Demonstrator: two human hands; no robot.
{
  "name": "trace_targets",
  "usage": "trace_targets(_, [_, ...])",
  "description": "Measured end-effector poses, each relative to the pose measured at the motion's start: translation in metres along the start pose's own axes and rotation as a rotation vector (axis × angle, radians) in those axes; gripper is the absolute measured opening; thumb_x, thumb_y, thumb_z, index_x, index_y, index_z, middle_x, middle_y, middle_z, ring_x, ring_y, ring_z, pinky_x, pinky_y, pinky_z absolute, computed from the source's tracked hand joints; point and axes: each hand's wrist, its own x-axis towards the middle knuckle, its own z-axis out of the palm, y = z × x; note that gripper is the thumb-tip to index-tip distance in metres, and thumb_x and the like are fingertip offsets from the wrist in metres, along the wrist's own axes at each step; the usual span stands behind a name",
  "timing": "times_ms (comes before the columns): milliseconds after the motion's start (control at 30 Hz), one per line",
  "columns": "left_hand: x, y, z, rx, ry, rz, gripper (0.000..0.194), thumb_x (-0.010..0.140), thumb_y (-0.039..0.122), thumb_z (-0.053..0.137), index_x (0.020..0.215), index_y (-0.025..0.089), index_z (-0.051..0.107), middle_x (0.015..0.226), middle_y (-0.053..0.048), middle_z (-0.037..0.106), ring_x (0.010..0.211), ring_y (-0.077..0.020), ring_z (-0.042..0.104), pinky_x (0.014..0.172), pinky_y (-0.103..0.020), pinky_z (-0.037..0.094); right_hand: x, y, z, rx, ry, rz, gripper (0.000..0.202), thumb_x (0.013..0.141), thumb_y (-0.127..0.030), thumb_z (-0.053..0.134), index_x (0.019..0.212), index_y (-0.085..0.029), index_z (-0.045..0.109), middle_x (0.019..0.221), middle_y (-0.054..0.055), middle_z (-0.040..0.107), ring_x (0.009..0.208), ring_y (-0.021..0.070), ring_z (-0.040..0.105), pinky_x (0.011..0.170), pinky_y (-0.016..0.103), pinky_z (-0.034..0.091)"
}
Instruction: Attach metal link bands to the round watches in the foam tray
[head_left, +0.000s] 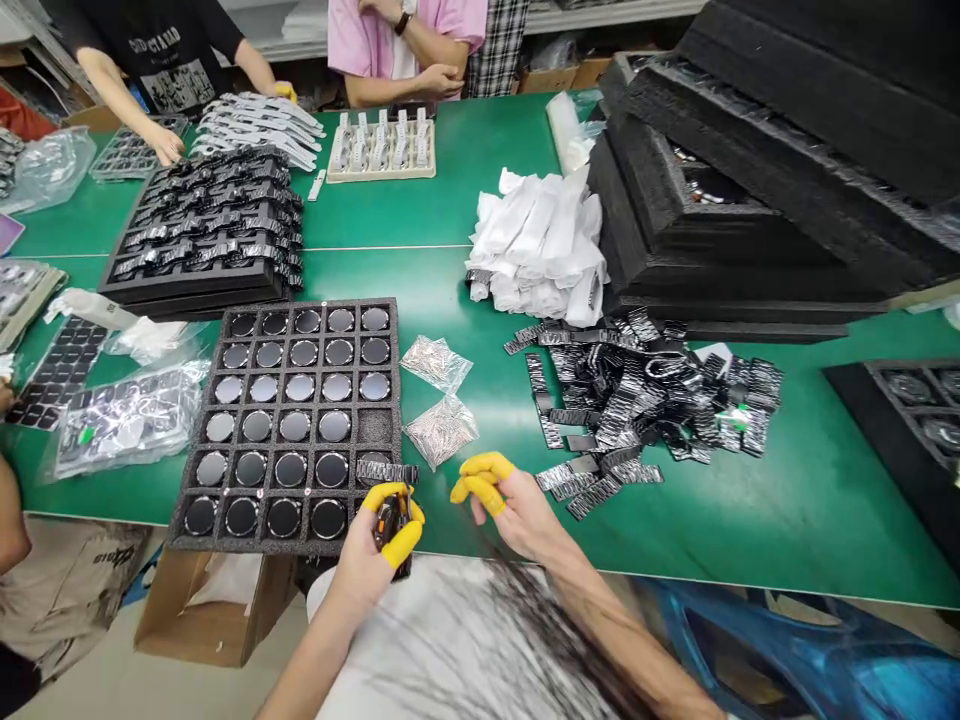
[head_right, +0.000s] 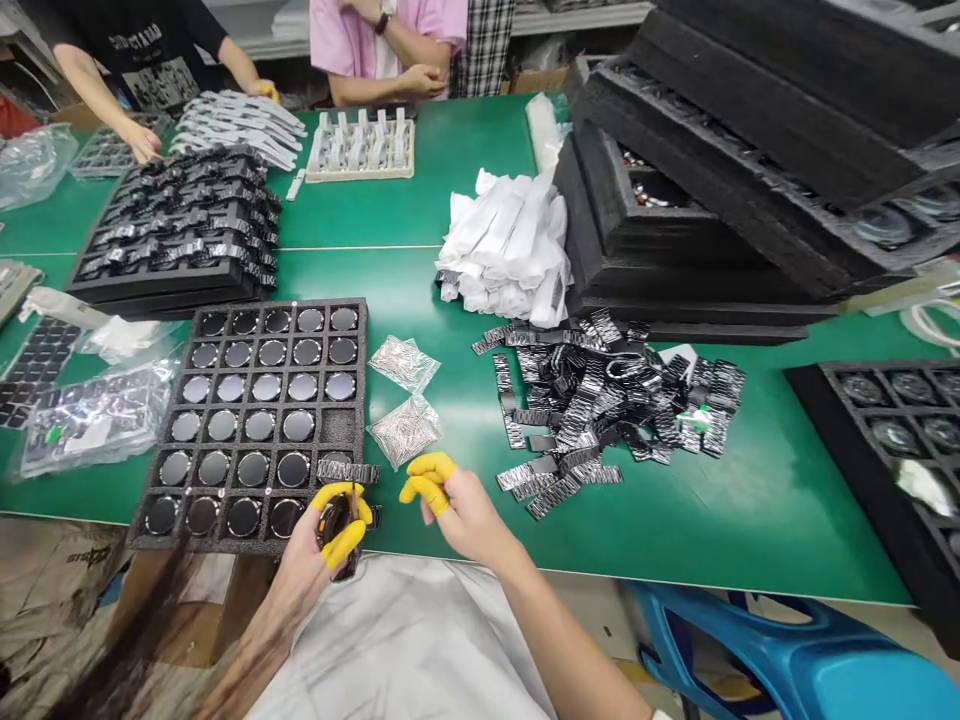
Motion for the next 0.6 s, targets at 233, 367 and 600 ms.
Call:
trace_targets(233, [-0.013, 0.034, 0.012, 0.224, -0.058, 0.093, 0.046, 0.09, 0.033, 0.075, 0.133, 0.023, 0.063, 0.125, -0.008, 0.074, 0.114, -0.023, 0.072, 0.105, -0.038, 0.058, -0.011, -0.019, 0.034, -0.004, 0.297, -0.174, 0.019, 0.103, -0.045, 0.064, 0.097, -0.027, 0.07, 0.104, 0.01, 0.076, 0.091, 0.0247, 0.071, 0.076, 0.04, 0.058])
trace_targets(367, [-0.019, 0.033, 0.014, 0.259, -0.076, 0.128, 0.047, 0.092, 0.028, 0.071, 0.138, 0.024, 0.061, 0.136, -0.008, 0.072, 0.123, -0.0243, 0.07, 0.111, -0.04, 0.056, -0.014, -0.019, 0.048, -0.002, 0.395, -0.288, 0.008, 0.098, -0.037, 0.072, 0.096, -0.03, 0.072, 0.085, 0.008, 0.075, 0.077, 0.0261, 0.071, 0.069, 0.043, 0.059])
trace_targets(600, [-0.022, 0.026, 0.012, 0.34, -0.07, 0.165, 0.049, 0.092, 0.023, 0.068, 0.141, 0.023, 0.06, 0.136, -0.009, 0.073, 0.126, -0.0255, 0.07, 0.113, -0.044, 0.054, -0.026, -0.003, 0.059, -0.194, 0.356, -0.312, 0.008, 0.095, -0.041, 0.074, 0.095, -0.034, 0.079, 0.091, 0.009, 0.079, 0.075, 0.0269, 0.072, 0.069, 0.047, 0.06])
